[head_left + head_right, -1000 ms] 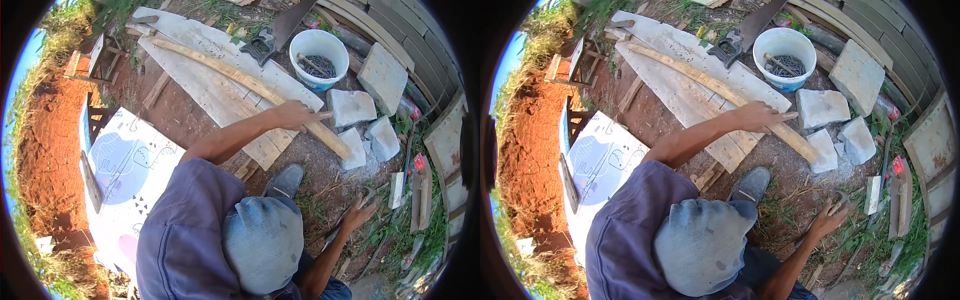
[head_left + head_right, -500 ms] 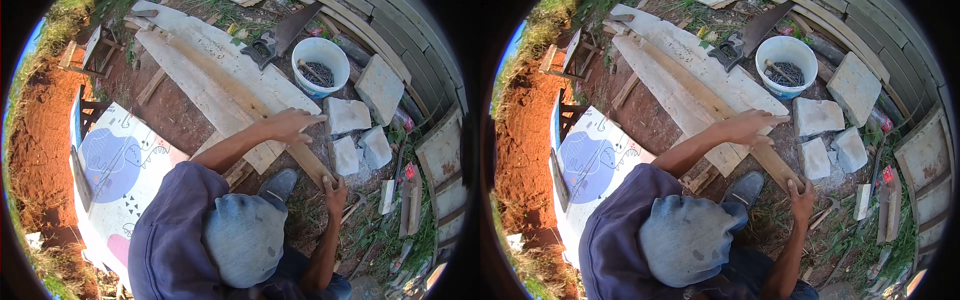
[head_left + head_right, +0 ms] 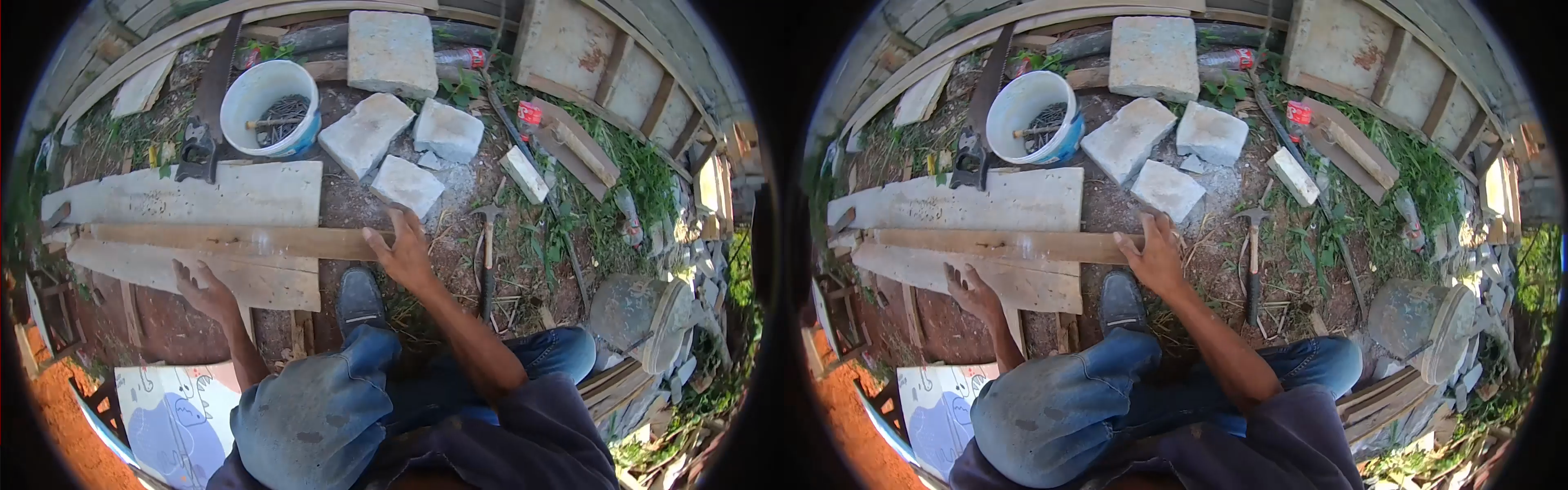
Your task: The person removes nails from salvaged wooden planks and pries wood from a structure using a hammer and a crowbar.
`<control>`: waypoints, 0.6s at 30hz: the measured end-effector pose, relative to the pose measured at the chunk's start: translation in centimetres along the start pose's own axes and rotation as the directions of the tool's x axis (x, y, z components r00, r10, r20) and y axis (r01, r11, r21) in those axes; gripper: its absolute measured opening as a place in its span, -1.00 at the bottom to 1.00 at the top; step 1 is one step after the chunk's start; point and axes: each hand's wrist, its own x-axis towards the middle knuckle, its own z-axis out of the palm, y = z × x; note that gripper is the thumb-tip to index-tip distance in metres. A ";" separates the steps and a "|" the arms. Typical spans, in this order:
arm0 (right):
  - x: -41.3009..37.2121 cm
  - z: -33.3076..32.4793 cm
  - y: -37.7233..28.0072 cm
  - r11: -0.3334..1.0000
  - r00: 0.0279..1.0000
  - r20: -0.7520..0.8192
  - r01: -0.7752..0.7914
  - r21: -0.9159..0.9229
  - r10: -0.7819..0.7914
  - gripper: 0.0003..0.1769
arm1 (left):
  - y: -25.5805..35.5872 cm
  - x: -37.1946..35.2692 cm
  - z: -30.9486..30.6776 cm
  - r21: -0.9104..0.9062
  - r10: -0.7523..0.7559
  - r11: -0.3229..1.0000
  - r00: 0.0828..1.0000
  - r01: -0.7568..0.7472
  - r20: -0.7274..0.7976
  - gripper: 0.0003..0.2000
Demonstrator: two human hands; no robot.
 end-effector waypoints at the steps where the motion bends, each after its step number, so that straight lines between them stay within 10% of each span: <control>1: 0.9 -1.9 0.1 1.000 1.000 -0.009 -0.001 0.018 0.001 -0.43 | 0.5 0.3 0.2 0.008 0.088 0.996 0.996 -0.088 0.014 -0.50; 10: -1.9 -38.7 3.0 0.911 0.754 -0.657 -0.282 -0.302 0.016 -0.58 | 9.4 -3.7 4.4 -0.277 0.342 0.924 0.894 -0.264 0.289 -0.57; 15: -14.0 -39.5 21.4 0.696 0.758 -0.572 -0.593 -0.405 0.313 -0.68 | 16.8 -9.9 5.2 -0.601 0.585 0.756 0.681 -0.260 0.440 -0.63; 18: -17.8 -32.5 28.0 0.694 0.811 -0.421 -0.574 -0.435 0.407 -0.70 | 19.8 -12.8 5.0 -0.750 0.733 0.650 0.358 -0.119 0.579 -0.63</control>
